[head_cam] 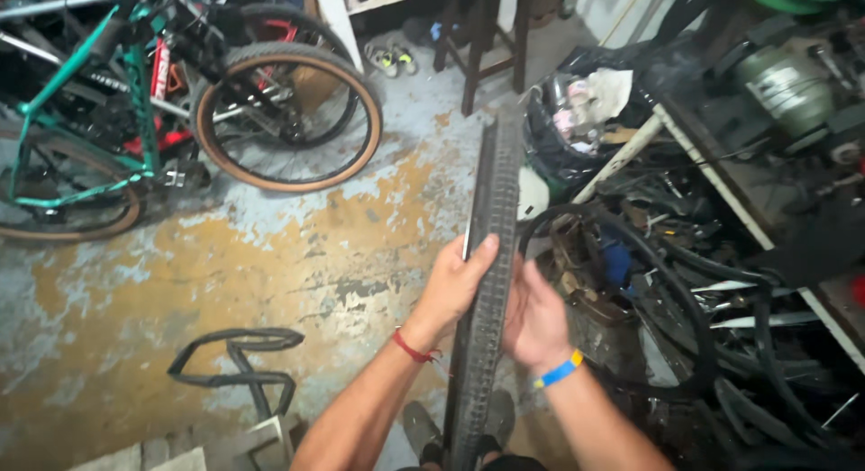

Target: The person removes a tire and tube from a bicycle wheel, then fits a new tire and tube onto the rim by hand.

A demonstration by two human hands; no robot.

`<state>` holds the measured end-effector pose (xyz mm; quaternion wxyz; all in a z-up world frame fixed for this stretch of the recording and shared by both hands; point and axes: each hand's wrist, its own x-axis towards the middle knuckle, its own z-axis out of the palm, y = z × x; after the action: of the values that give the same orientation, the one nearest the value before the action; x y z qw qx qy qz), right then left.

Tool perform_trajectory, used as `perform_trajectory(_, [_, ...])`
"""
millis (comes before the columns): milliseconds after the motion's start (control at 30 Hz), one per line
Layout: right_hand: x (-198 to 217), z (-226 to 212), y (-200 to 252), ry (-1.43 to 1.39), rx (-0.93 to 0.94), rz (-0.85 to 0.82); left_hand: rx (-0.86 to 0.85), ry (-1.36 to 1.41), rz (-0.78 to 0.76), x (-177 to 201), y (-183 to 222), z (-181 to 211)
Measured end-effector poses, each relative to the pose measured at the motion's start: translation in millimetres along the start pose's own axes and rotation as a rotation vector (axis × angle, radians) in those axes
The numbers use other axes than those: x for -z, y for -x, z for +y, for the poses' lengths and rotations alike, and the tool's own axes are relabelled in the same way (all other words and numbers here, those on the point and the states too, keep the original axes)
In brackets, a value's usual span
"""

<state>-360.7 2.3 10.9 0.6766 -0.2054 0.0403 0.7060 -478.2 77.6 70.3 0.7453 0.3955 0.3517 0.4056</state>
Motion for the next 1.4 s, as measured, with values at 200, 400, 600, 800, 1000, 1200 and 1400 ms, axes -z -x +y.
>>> perform_trajectory(200, [-44.3, -20.6, -27.0, -0.059, 0.083, -0.146, -0.330, -0.661, -0.126, 9.6, 18.6, 51.5])
perform_trajectory(400, [-51.3, -43.6, -105.2, -0.110, 0.250, -0.098, -0.375, -0.745, -0.062, 47.8, 112.3, -2.4])
perform_trajectory(600, [-70.0, -45.3, -128.2, -0.188, 0.105, -0.248, -0.155, -0.289, -0.135, 77.7, 48.6, -20.1])
perform_trajectory(800, [-68.3, -33.2, -77.8, 0.049, 0.105, -0.172, -0.003, -0.096, 0.014, 37.3, 17.2, 3.0])
perform_trajectory(1000, [-34.0, 1.3, -13.9, -0.011, -0.074, -0.099, 0.013, -0.107, 0.064, 12.4, -15.0, 31.7])
perform_trajectory(1200, [-15.0, 33.2, 21.0, -0.066, -0.066, -0.104, -0.056, -0.199, 0.075, 40.4, -79.0, 18.2])
perform_trajectory(1400, [-65.9, 21.6, -30.3, -0.069, -0.085, -0.264, -0.043, -0.059, 0.091, 45.3, -88.8, 37.8])
